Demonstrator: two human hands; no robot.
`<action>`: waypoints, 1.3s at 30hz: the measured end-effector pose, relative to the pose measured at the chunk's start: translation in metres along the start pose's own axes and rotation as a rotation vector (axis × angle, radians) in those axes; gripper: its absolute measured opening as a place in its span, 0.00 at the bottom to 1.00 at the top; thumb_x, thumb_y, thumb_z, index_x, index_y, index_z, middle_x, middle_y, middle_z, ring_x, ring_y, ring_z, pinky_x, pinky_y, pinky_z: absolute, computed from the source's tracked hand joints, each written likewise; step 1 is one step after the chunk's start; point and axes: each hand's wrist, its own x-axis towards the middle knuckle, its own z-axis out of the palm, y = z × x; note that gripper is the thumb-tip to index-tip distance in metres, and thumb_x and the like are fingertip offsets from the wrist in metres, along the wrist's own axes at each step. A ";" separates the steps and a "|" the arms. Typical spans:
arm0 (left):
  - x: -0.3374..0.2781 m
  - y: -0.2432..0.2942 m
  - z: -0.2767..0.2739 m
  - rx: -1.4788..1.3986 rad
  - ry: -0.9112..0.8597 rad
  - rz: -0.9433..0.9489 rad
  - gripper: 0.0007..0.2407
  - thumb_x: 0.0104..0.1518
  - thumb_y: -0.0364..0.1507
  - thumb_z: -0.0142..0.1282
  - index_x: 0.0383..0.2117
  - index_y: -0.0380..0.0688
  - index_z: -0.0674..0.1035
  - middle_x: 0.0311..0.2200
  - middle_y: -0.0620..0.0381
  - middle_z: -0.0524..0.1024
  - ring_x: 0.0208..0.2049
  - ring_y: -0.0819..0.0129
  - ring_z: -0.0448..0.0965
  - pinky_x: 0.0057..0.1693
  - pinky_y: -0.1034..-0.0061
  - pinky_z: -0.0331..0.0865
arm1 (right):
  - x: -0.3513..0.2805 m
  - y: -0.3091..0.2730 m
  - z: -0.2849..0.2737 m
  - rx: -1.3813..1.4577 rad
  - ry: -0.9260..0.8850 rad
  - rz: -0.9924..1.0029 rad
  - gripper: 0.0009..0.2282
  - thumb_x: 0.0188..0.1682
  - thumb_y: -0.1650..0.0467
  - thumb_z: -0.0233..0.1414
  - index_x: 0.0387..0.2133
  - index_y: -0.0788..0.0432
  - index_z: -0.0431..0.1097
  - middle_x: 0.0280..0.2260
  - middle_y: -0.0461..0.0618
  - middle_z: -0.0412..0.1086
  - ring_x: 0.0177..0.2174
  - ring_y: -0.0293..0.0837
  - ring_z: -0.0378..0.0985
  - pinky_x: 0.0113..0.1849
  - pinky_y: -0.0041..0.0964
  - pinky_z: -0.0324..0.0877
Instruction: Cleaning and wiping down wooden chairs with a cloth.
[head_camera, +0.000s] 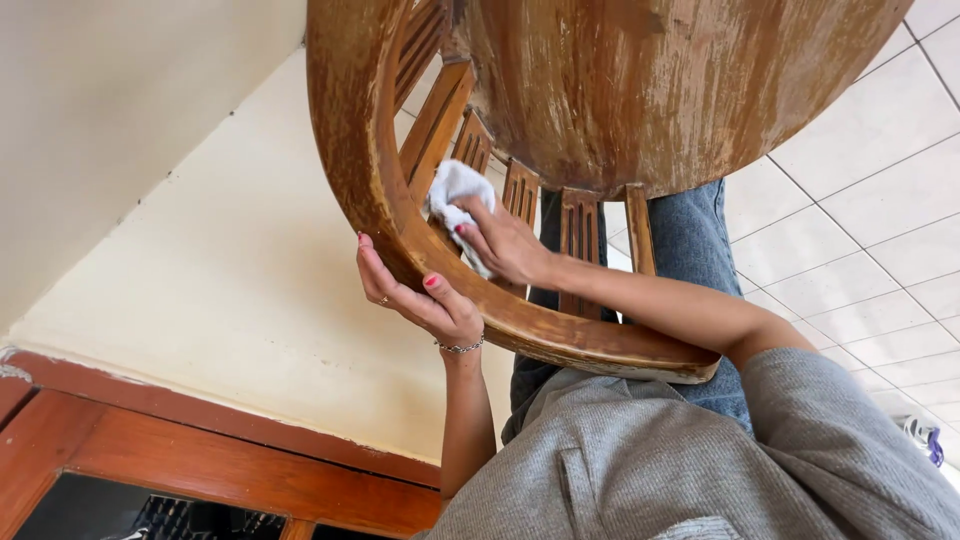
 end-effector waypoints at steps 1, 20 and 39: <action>0.000 0.001 0.001 -0.002 -0.007 0.001 0.28 0.75 0.46 0.30 0.71 0.34 0.54 0.70 0.41 0.53 0.70 0.51 0.56 0.74 0.58 0.53 | 0.008 0.017 0.001 0.001 0.005 0.005 0.15 0.63 0.67 0.42 0.62 0.57 0.56 0.39 0.62 0.65 0.27 0.48 0.73 0.31 0.43 0.71; 0.057 0.015 0.003 -0.064 -0.035 0.025 0.27 0.76 0.45 0.30 0.71 0.36 0.56 0.72 0.41 0.54 0.72 0.51 0.54 0.76 0.57 0.49 | 0.105 0.038 -0.027 -0.052 0.337 0.154 0.18 0.58 0.63 0.43 0.60 0.54 0.64 0.52 0.70 0.66 0.42 0.63 0.78 0.46 0.56 0.76; 0.061 0.009 0.003 -0.138 -0.076 0.031 0.24 0.76 0.42 0.29 0.68 0.35 0.61 0.71 0.41 0.51 0.75 0.50 0.51 0.78 0.53 0.48 | 0.133 0.055 -0.059 -0.476 -0.062 0.071 0.33 0.39 0.64 0.68 0.61 0.42 0.62 0.41 0.58 0.72 0.29 0.52 0.80 0.30 0.47 0.79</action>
